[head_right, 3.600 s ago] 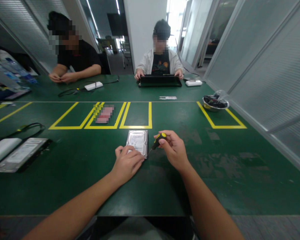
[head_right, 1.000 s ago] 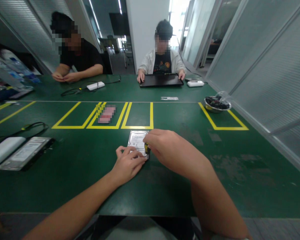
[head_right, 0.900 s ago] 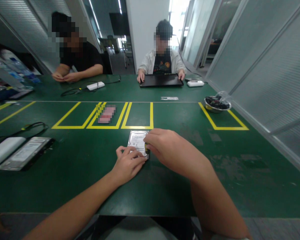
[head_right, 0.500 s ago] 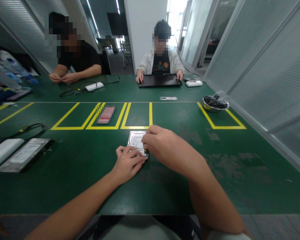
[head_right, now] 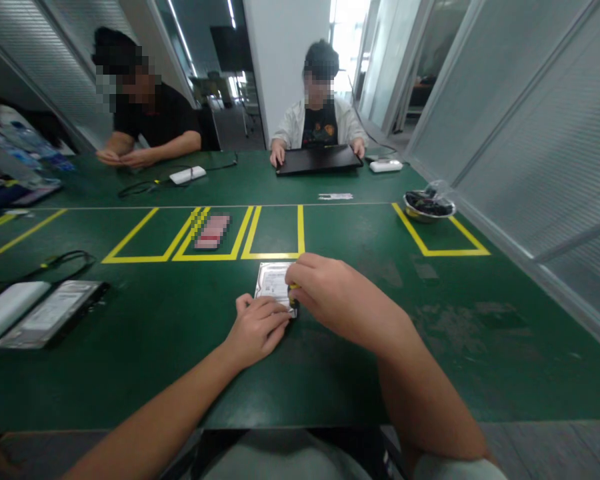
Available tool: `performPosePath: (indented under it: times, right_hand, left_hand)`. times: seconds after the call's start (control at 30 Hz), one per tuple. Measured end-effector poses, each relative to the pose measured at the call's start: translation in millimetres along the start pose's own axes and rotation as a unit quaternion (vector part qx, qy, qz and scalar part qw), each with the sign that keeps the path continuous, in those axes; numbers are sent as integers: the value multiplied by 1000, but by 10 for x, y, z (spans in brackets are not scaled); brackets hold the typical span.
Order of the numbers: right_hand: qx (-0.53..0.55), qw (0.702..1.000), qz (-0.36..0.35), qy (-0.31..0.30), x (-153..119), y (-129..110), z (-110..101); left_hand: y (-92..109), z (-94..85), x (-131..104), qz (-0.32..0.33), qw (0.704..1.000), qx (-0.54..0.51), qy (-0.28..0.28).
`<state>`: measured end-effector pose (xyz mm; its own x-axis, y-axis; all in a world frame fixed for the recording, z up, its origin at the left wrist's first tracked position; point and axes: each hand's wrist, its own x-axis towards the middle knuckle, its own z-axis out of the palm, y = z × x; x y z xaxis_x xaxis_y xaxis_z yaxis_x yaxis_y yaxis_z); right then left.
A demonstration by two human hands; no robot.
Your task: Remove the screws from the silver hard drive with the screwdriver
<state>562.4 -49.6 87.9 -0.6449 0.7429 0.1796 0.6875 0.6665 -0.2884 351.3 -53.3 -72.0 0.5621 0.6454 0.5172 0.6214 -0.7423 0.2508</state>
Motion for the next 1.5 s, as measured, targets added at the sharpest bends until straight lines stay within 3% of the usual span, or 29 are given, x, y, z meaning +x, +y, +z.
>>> performPosePath:
  times: [0.43, 1.0, 1.5]
  right_hand:
    - [41, 999, -1, -15, 13, -19, 13]
    - [15, 1000, 1, -21, -13, -21, 12]
    - [50, 999, -20, -3, 3, -9, -9]
  left_hand:
    - [5, 11, 18, 16, 1000, 9, 3]
    - [-21, 20, 12, 23, 1000, 14, -14]
    - [-52, -9, 18, 31, 999, 2, -32]
